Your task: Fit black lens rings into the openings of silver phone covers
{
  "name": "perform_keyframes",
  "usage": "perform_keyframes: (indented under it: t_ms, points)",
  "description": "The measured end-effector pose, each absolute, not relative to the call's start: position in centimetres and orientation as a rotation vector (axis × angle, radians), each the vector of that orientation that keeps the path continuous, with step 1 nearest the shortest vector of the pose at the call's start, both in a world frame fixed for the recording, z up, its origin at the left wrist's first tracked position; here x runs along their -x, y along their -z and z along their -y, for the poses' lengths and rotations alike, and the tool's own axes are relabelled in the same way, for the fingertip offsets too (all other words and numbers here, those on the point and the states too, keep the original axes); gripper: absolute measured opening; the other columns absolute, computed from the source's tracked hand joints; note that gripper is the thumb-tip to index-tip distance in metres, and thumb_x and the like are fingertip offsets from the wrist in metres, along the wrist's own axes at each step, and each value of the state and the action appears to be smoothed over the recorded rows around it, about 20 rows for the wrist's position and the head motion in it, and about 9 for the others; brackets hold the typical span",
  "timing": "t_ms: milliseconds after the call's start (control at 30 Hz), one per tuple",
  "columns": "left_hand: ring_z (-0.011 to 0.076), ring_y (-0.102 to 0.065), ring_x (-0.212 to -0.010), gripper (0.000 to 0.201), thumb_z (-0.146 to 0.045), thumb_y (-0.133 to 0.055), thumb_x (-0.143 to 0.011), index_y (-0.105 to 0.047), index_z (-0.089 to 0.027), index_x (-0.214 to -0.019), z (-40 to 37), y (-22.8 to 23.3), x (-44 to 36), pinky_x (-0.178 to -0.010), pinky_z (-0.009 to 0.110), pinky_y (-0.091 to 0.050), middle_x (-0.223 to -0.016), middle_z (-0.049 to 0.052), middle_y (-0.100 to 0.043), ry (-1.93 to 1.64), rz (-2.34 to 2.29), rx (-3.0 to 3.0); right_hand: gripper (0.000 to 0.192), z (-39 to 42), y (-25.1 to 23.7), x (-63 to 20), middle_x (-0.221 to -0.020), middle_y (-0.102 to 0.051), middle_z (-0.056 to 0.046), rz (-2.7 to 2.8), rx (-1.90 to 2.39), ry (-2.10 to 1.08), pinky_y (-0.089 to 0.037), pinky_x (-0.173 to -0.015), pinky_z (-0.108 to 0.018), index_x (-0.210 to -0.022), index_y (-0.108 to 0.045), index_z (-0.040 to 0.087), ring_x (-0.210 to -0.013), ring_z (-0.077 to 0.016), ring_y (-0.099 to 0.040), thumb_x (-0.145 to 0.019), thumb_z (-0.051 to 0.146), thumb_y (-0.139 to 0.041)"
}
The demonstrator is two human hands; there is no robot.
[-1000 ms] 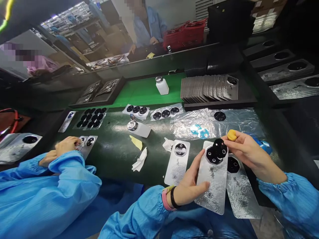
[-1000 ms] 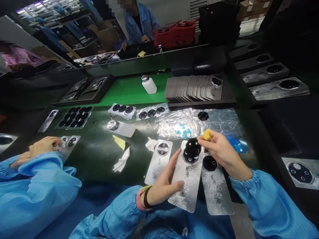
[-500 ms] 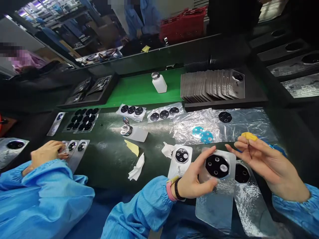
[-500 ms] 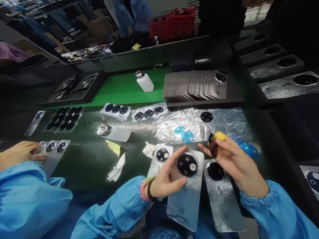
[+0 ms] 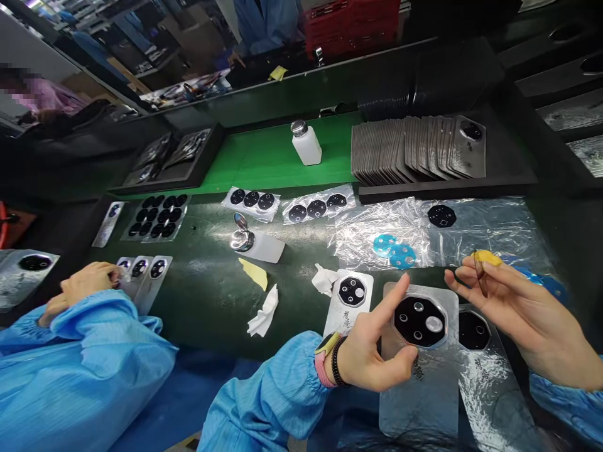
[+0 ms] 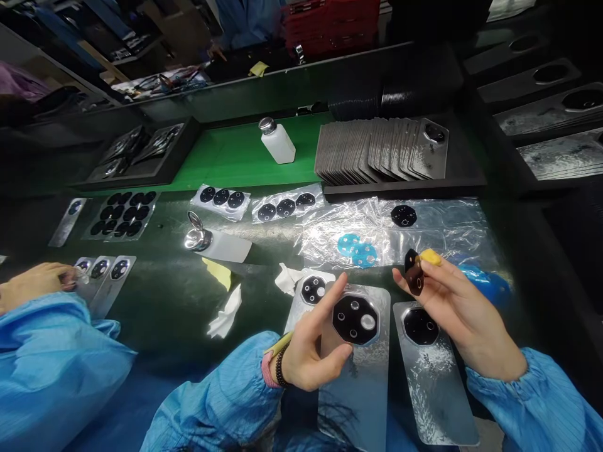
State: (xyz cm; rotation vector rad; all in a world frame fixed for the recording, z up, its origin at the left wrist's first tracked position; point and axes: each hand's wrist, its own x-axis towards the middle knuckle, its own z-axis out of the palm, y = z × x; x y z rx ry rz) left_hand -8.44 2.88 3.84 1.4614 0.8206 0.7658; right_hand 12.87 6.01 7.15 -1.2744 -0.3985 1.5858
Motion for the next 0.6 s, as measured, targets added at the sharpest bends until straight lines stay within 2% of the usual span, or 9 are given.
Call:
perform_keyframes:
  t_ms: [67,133,467,600]
  points:
    - [0.0352,-0.063,-0.107,0.081,-0.038,-0.058,-0.082,-0.029,-0.010,-0.152,-2.83,-3.87,8.40,-0.107,0.049,-0.043,-0.085,0.009,-0.069,-0.784,-0.764,-1.542,0.050,-6.00,-6.84,-12.99,-0.068,-0.055,0.004,0.453,1.272,-1.569,-0.066,-0.069,-0.033,-0.063,-0.058,0.027,-0.073,-0.0170,-0.059,-0.041,0.047,-0.098]
    - [0.0336,-0.065,-0.102,0.080,-0.039,-0.056,-0.084,-0.027,-0.009,-0.153,-2.80,-3.84,8.43,-0.105,0.048,-0.045,-0.085,0.009,-0.069,-0.791,-0.756,-1.578,0.049,-5.98,-6.63,-13.09,-0.069,-0.056,0.003,0.485,1.272,-1.552,-0.066,-0.068,-0.036,-0.064,-0.059,0.027,-0.072,-0.0185,-0.060,-0.043,0.049,-0.097]
    - [0.0284,-0.065,-0.103,0.081,-0.024,-0.058,-0.082,-0.020,-0.017,-0.154,-2.87,-3.35,8.18,-0.099,0.041,-0.049,-0.114,0.011,-0.066,-0.921,-0.632,-1.628,0.044,-6.04,-6.44,-13.51,-0.075,-0.061,0.001,0.481,1.266,-1.580,-0.065,-0.069,-0.039,-0.065,-0.059,0.030,-0.076,-0.0227,-0.063,-0.047,0.047,-0.095]
    - [0.0242,-0.066,-0.088,0.081,-0.027,-0.057,-0.082,-0.021,-0.013,-0.153,-2.90,-3.37,8.08,-0.096,0.039,-0.051,-0.098,0.009,-0.067,-0.896,-0.667,-1.614,0.040,-6.05,-6.22,-13.63,-0.074,-0.061,0.000,0.586,1.256,-1.579,-0.065,-0.069,-0.040,-0.066,-0.060,0.030,-0.077,-0.0248,-0.064,-0.052,0.051,-0.092]
